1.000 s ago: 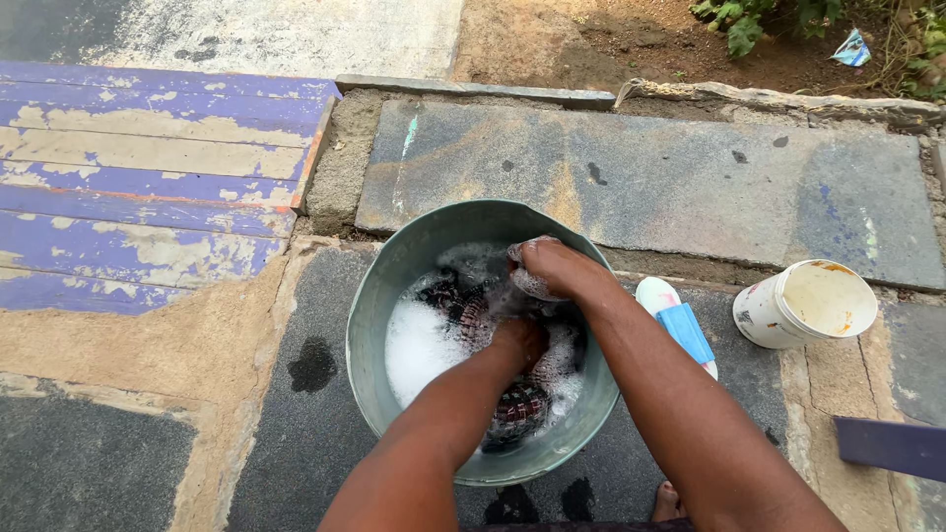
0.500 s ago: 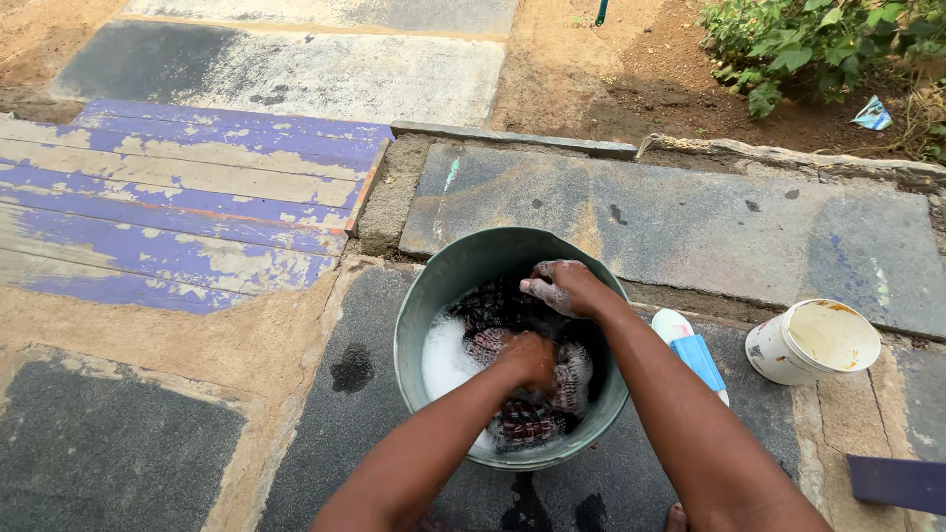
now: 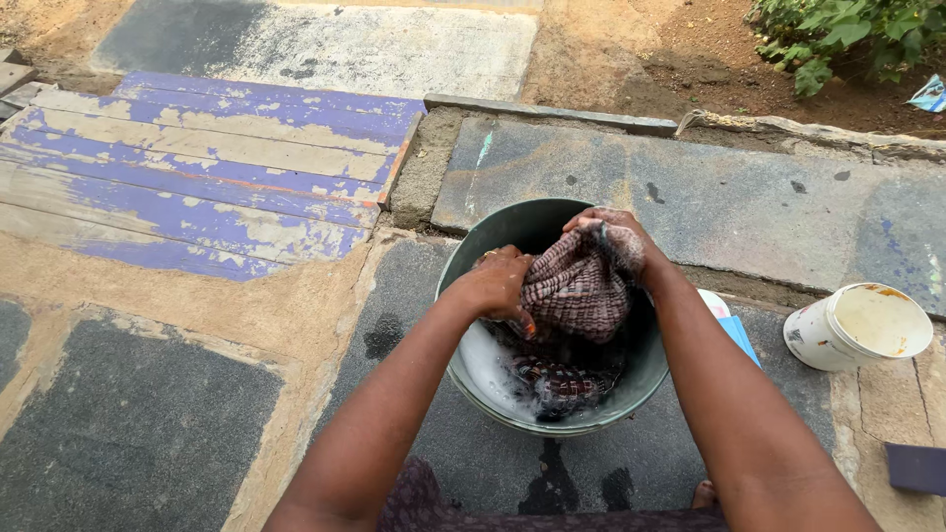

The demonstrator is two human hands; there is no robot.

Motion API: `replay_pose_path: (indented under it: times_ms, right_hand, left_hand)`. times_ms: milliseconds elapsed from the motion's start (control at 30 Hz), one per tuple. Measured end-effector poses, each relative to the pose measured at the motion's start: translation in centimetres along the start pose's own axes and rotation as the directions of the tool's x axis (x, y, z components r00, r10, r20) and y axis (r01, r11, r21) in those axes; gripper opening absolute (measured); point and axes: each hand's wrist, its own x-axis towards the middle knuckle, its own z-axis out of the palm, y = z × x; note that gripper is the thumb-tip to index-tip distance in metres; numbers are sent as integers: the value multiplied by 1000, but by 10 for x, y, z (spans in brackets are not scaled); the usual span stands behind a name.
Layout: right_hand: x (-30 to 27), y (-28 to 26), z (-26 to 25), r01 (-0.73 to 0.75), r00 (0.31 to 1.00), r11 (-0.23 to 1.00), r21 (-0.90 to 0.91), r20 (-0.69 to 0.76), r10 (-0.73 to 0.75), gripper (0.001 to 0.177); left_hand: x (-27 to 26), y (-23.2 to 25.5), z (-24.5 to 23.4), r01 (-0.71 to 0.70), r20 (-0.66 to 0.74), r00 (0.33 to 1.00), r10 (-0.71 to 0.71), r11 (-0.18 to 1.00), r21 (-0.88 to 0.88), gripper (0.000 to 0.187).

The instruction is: The person washes a patterned rug in a bucket of soapy water by hand, then lays it flat on the ground and scrubs it with a brush.

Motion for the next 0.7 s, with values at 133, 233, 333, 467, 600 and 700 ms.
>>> replay_pose_path:
  times_ms: [133,233,333,467,600,700]
  right_hand:
    - [7,4,18,-139,976,789,-599,54,213,59]
    - [6,12,33,23,946,622,-783,217,239,86]
    - [10,27,59,67,855,426,-902,272,442,122]
    - [22,65,93,109,844,326,-939,261,469,129]
    - [66,109,87,46,803,285,-958,205,560,108]
    - [80,143,73,165,842,298,-940,291,453,98]
  left_hand:
    - [2,-24,24,38,-265,964,-15,996,80,58]
    - [6,-34,30,4,-650,746,147,974,225,69]
    - [19,-46,28,284,-869,367,331,850,444,105]
    - [27,-60,30,196,-455,881,-129,975,103,87]
    - [44,-73,36,162,-630,773,-76,983,80,75]
    - [58,-73,35,203,-616,776,-137,978,39,48]
